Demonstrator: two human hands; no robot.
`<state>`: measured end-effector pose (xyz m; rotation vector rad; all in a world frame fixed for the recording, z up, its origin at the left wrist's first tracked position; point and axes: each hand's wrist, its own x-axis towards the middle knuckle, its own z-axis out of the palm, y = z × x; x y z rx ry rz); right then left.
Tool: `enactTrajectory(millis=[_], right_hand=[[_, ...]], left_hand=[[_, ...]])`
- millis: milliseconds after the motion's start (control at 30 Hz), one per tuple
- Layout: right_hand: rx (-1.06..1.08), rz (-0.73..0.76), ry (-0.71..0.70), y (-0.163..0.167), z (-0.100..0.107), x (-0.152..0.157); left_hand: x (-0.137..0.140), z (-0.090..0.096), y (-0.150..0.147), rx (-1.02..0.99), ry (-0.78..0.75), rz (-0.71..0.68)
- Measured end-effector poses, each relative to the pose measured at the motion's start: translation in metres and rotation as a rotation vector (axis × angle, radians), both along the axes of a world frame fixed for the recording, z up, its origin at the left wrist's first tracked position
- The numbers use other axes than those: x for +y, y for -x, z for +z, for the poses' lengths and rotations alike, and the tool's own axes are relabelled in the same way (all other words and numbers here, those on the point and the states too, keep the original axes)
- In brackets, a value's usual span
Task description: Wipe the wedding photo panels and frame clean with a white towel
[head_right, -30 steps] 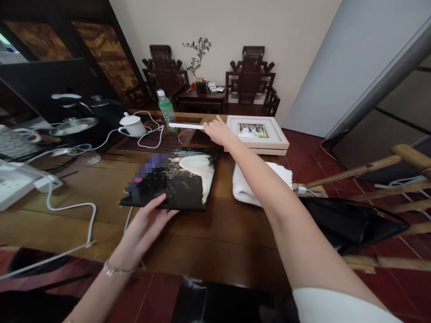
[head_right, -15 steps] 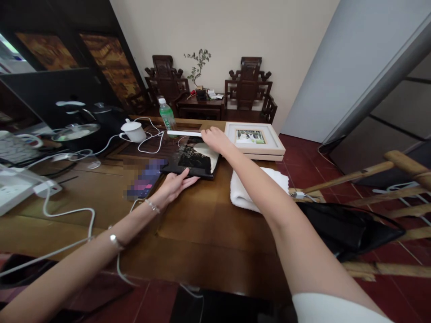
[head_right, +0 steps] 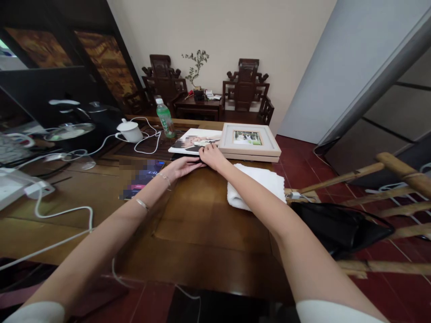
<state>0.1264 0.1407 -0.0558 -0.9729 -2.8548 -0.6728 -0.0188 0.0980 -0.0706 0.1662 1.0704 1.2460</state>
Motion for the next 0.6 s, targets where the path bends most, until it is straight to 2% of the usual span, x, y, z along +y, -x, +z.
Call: enactTrajectory(millis=[133, 267, 433, 600], right_hand=[[0.04, -0.01, 0.073, -0.001, 0.004, 0.001], [0.115, -0.048, 0.163, -0.017, 0.023, 0.015], [0.317, -0.252, 0.149, -0.077, 0.046, 0.034], [0.469, -0.52, 0.189, -0.139, 0.038, 0.039]], left_hand=[[0.007, 0.008, 0.004, -0.042, 0.021, -0.03], [0.019, 0.006, 0.001, -0.039, 0.056, -0.017], [0.034, 0.003, 0.001, -0.026, 0.093, 0.005], [0.044, 0.0, 0.003, 0.007, 0.103, 0.037]])
